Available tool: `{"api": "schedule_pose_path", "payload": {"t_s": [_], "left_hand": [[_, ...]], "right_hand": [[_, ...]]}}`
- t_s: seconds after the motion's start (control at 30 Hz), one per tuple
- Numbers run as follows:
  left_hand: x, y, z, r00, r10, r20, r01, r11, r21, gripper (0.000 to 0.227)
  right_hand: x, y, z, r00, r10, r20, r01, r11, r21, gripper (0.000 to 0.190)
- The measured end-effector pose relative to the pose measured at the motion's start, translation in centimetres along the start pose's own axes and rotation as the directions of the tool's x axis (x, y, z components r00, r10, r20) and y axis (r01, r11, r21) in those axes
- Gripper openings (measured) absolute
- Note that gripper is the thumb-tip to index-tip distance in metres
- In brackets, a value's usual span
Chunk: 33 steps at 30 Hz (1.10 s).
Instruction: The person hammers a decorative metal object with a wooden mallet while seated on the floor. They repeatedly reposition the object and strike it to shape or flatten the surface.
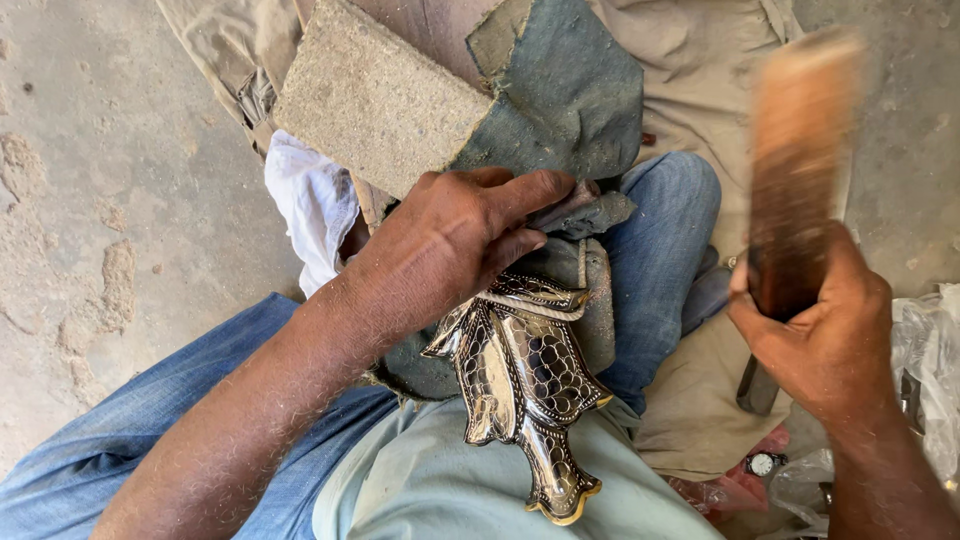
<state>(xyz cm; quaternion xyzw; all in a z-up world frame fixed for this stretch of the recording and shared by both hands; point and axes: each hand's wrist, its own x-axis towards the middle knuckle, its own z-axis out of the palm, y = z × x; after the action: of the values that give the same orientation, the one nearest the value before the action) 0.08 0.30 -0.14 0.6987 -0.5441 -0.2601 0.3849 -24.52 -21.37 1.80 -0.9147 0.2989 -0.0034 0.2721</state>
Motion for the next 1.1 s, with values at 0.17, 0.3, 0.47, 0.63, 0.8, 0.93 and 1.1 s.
{"api": "schedule_pose_path", "payload": {"t_s": [0.17,0.3,0.47,0.63,0.8,0.93,1.1], "left_hand": [[0.3,0.0,-0.2,1.000,0.021,0.018,-0.021,1.000,-0.012,0.043],[0.3,-0.3,-0.2,0.999,0.042,0.013,-0.042,0.998,-0.041,0.044],[0.4,-0.5,-0.3,0.996,0.081,0.033,-0.079,0.995,-0.061,0.042],[1.0,-0.8,-0.4,0.992,0.045,0.115,-0.041,0.998,-0.040,0.041],[1.3,-1.1,-0.7,0.987,0.110,0.113,-0.101,0.991,-0.088,0.039],[1.3,-1.1,-0.9,0.982,0.171,0.076,-0.160,0.978,-0.133,0.041],[1.2,-1.3,-1.0,0.981,0.133,0.140,-0.119,0.988,-0.101,0.042]], "right_hand": [[-0.2,-0.5,0.3,0.999,0.048,-0.016,-0.040,0.951,0.306,0.032],[-0.4,-0.8,0.4,0.998,0.009,0.054,-0.007,0.999,-0.038,0.040],[-0.7,-0.2,0.7,0.995,0.057,0.088,-0.048,0.994,-0.097,0.042],[-1.5,1.0,1.4,0.995,0.089,0.046,-0.095,0.984,0.148,0.032],[-2.2,1.5,2.1,0.997,0.080,-0.013,-0.073,0.960,0.270,0.035],[-2.5,1.6,2.6,0.995,0.095,-0.013,-0.091,0.974,0.208,0.031],[-2.5,2.1,3.3,0.996,0.088,-0.013,-0.083,0.972,0.222,0.032]]}}
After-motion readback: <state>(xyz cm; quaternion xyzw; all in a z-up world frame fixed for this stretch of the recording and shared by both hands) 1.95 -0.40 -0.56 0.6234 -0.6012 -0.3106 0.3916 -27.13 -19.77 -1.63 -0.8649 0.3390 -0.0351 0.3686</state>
